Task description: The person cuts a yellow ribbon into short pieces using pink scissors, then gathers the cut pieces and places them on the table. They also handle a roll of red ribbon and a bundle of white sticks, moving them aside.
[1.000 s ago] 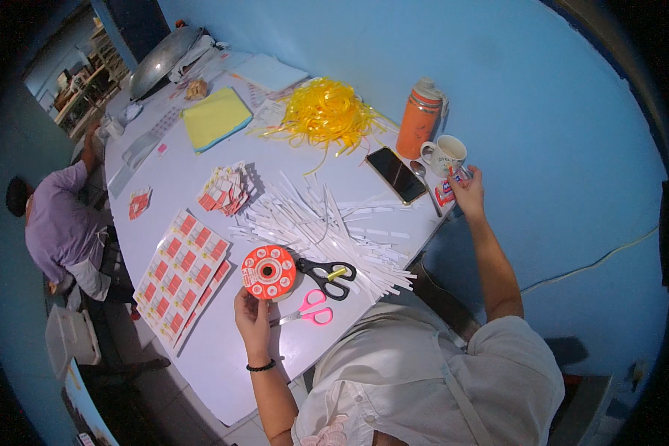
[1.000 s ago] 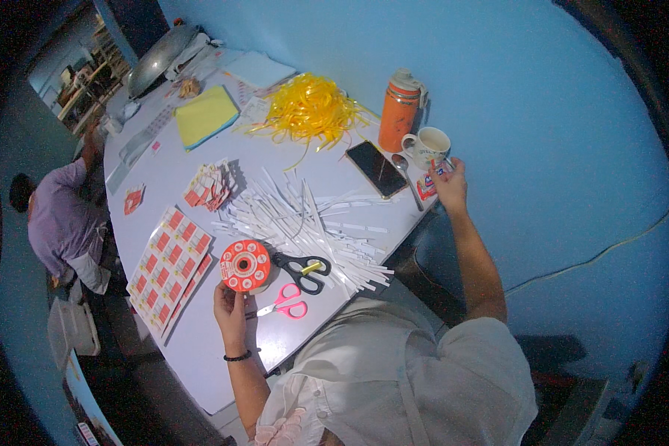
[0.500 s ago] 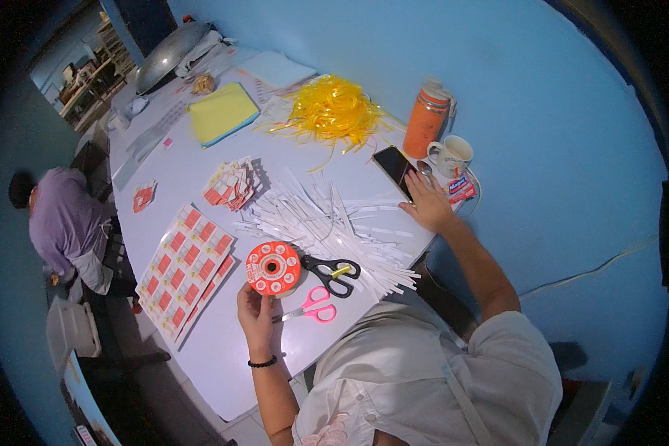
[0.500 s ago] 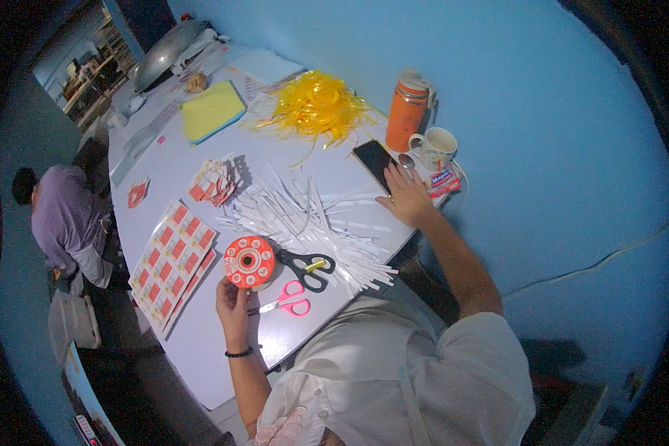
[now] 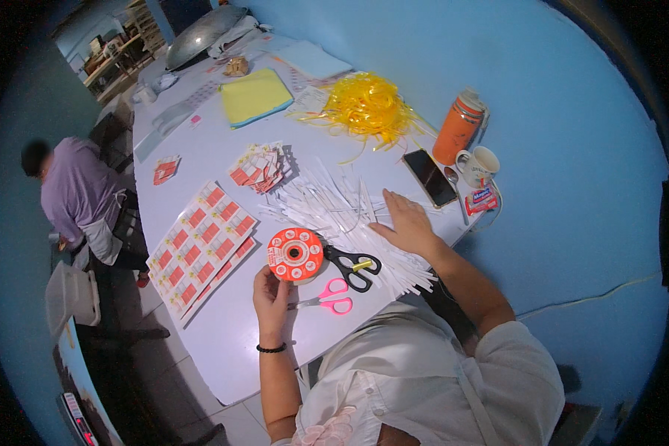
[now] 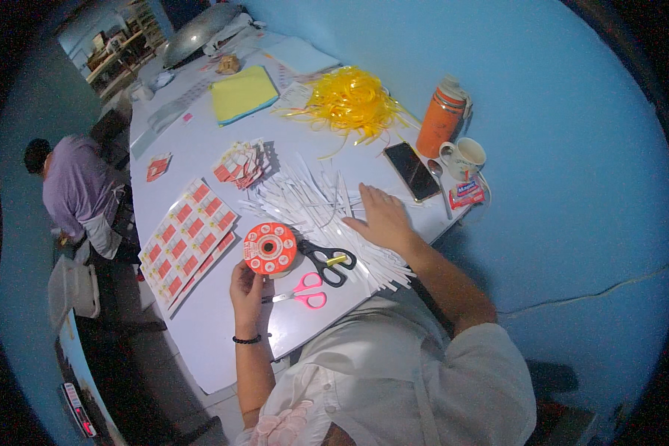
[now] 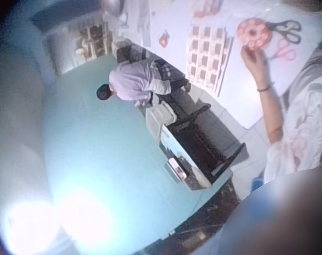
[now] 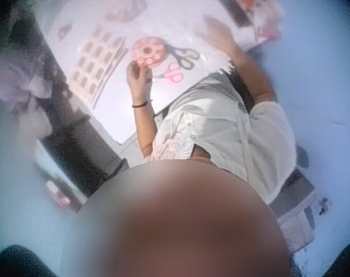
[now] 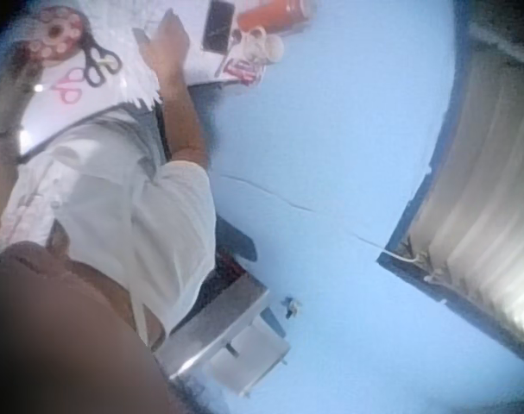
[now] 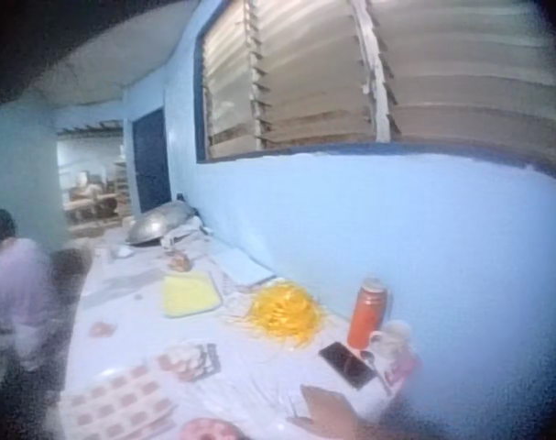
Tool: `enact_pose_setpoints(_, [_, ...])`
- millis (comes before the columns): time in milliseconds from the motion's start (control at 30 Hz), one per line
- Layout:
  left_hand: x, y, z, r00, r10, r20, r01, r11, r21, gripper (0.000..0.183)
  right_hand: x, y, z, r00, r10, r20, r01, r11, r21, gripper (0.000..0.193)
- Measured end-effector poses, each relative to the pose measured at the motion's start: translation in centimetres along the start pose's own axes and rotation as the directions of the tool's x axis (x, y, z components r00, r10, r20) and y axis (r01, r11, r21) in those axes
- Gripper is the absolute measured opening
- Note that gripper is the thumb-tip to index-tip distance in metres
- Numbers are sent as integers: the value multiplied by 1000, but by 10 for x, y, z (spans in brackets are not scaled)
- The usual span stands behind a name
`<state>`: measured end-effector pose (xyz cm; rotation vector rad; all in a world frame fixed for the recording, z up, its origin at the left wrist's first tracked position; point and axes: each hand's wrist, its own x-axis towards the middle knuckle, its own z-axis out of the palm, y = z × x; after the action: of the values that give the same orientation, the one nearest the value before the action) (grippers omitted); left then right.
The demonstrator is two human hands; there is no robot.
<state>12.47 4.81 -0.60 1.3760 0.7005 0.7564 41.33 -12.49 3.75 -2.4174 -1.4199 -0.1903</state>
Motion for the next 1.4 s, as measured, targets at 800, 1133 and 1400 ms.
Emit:
enact_pose_setpoints(800, [-1,3,-1,997,73,-1,-72,985,155,31,33,-93,28,962,-6,274,-24,994,106,32])
enact_pose_setpoints(1133, [0,2,-5,950,187,-250,-178,982,58,32,22,-70,9,971,23,238,-50,993,108,28])
enact_pose_setpoints(1400, [-1,22,-30,951,238,-196,-229,971,71,28,29,-76,-104,989,42,-139,37,852,522,41])
